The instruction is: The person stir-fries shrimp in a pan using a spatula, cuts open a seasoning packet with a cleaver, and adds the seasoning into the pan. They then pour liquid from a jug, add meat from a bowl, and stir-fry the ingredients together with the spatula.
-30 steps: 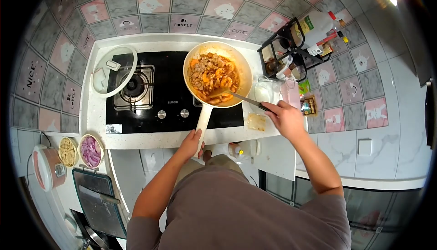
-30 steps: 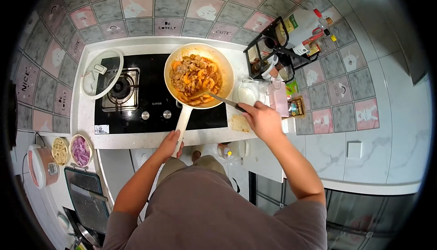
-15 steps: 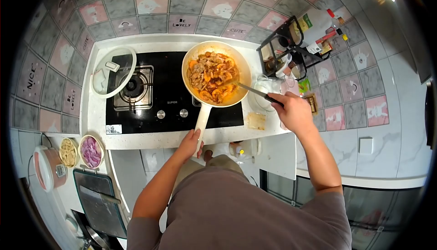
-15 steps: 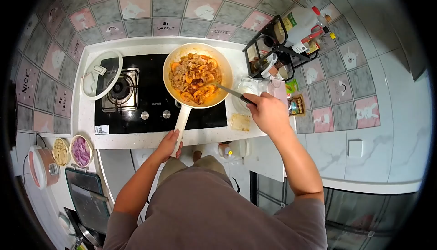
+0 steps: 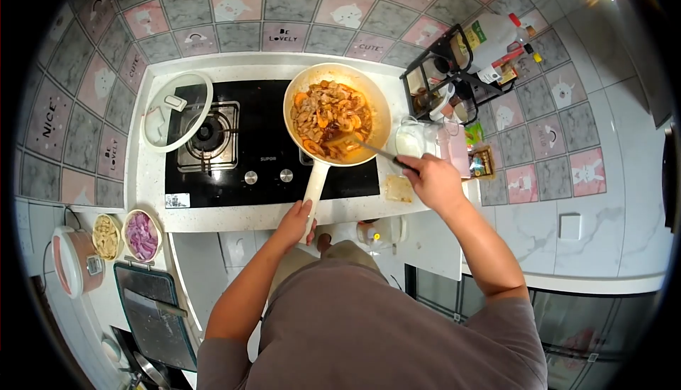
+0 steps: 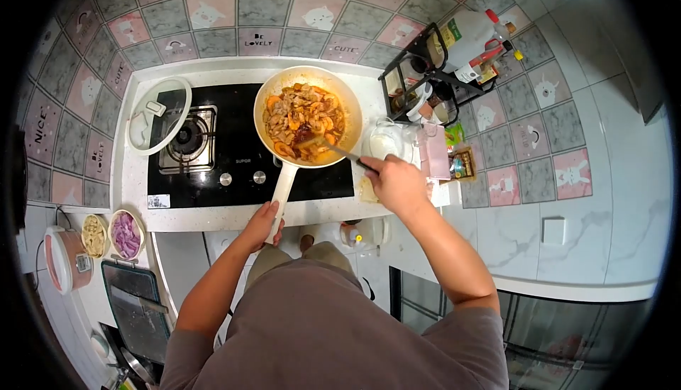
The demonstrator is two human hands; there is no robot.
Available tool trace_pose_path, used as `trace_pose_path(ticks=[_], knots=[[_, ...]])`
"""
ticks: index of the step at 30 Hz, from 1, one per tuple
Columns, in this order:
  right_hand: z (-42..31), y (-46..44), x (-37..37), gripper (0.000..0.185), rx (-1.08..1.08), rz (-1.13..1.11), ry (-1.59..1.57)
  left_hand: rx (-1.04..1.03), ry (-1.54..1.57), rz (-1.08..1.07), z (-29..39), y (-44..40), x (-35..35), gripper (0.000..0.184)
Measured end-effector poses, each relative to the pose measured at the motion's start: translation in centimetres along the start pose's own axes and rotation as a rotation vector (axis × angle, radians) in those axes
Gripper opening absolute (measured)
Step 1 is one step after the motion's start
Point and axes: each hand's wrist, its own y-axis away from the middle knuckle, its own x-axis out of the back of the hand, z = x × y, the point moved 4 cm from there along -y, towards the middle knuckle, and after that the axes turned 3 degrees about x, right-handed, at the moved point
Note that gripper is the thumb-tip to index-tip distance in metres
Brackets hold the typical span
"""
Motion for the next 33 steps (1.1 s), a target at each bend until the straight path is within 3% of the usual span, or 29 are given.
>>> trace_pose_path(ticks=[8, 10, 18, 22, 29, 33], knots=[[0.9, 3.0, 3.9, 0.028, -0.142, -0.025, -0.137, -0.017, -0.016, 0.004, 0.3, 0.2, -0.1, 0.035], [0.6, 2.4, 1.7, 0.028, -0.026, -0.063, -0.06, -0.007, -0.019, 0.004, 0.3, 0.3, -0.3, 0.035], [0.0, -0.3, 0.8, 0.028, -0.112, 0.0, -0.183, -0.019, -0.025, 0.006, 0.2, 0.1, -0.2, 0.034], [-0.6, 0.0, -0.5, 0.028, -0.106, -0.048, -0.153, -0.02, -0.022, 0.006, 0.3, 0.4, -0.2, 0.033], [0.9, 2.0, 4.1, 0.026, -0.052, -0.026, -0.085, -0.023, -0.02, 0.003, 0.1, 0.0, -0.2, 0.034], [0.1, 0.8, 1.3, 0.025, -0.019, -0.049, -0.041, 0.001, -0.006, 0.023, 0.1, 0.0, -0.3, 0.034]])
